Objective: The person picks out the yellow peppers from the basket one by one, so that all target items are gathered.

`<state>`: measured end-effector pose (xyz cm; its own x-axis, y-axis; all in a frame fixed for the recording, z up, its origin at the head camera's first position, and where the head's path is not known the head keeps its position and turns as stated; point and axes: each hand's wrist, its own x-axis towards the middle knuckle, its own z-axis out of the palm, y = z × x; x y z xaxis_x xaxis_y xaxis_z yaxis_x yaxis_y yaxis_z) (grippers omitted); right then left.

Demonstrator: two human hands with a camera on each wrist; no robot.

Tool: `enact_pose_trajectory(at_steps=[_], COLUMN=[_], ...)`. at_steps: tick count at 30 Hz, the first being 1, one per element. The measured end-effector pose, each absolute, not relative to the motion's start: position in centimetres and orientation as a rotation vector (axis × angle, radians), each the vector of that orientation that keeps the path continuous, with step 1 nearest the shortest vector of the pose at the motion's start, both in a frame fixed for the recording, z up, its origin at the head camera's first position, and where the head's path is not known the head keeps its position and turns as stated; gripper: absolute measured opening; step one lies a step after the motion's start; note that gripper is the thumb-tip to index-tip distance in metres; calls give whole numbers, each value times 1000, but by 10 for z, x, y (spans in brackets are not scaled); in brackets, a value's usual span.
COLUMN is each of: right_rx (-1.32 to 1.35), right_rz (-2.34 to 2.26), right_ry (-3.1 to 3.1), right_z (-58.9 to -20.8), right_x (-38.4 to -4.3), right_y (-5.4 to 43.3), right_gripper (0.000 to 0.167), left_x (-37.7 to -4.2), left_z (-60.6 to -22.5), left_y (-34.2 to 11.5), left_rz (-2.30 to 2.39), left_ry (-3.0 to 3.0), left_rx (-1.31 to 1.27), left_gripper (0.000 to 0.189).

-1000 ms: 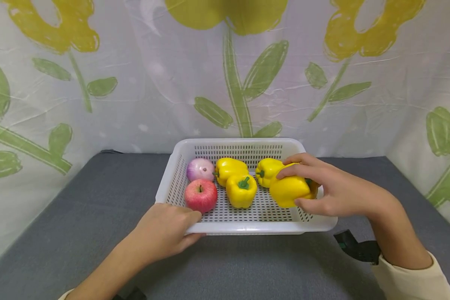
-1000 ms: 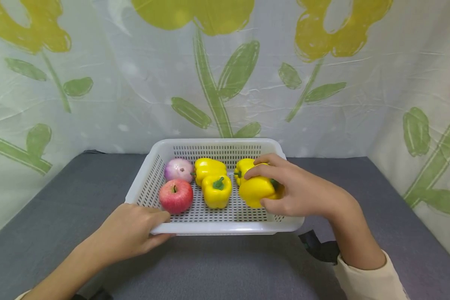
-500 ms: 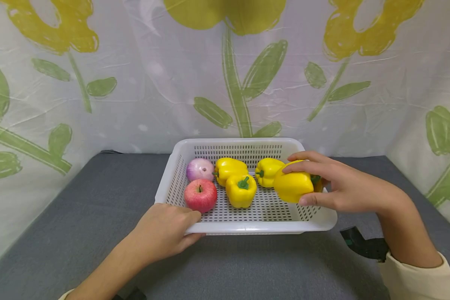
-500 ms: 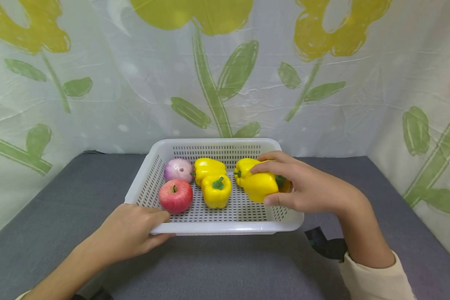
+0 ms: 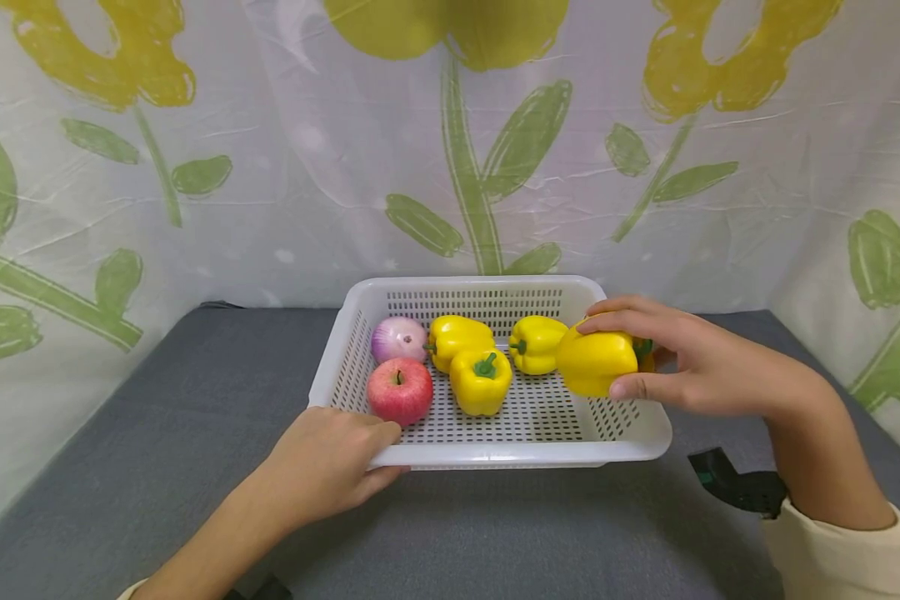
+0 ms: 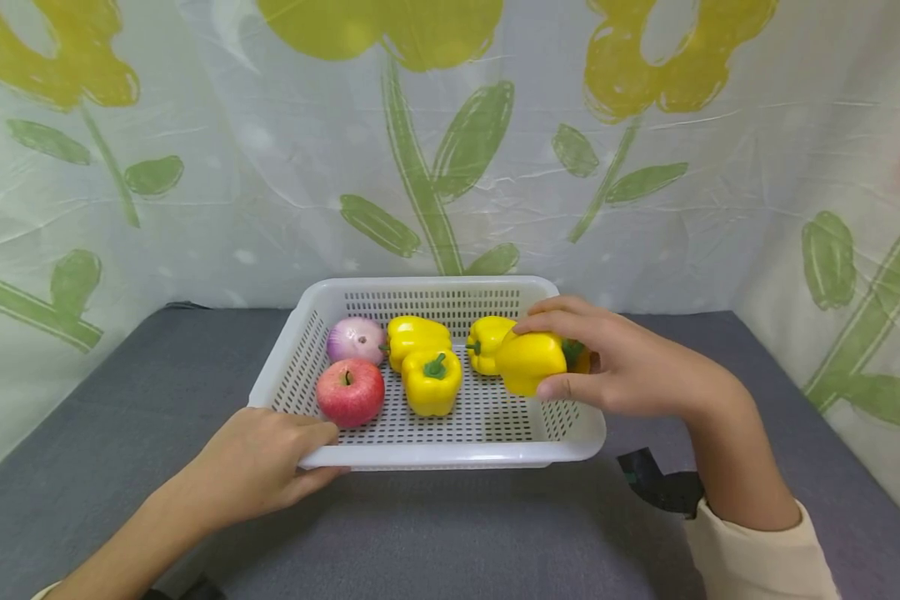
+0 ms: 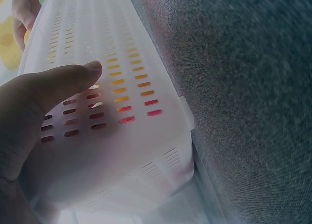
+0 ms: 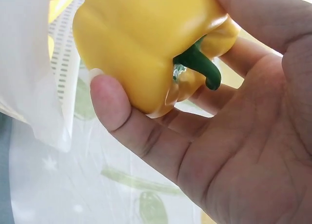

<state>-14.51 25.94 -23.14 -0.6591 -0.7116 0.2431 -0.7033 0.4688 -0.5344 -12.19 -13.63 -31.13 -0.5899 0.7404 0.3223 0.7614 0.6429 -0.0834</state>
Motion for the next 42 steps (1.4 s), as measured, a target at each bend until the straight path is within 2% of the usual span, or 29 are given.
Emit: enact_pose_trajectory(at_steps=[14, 35, 42], right_rx=[-1399, -1140, -1132], right_rz=[-1115, -1098, -1067], right_ry=[2552, 2757, 2854], right_z=[-229, -227, -229], right_x=[-148, -145, -146], right_y=[268, 285, 290], right_gripper=[48, 42, 39], left_x=[-124, -123, -123], left_z=[-315, -314, -315], left_y=[-137, -136, -136], left_rz=[-81, -79, -89], left_ry=[-2512, -2524, -2515], left_rx=[-1200, -1201, -1197], left_gripper=[36, 34, 35])
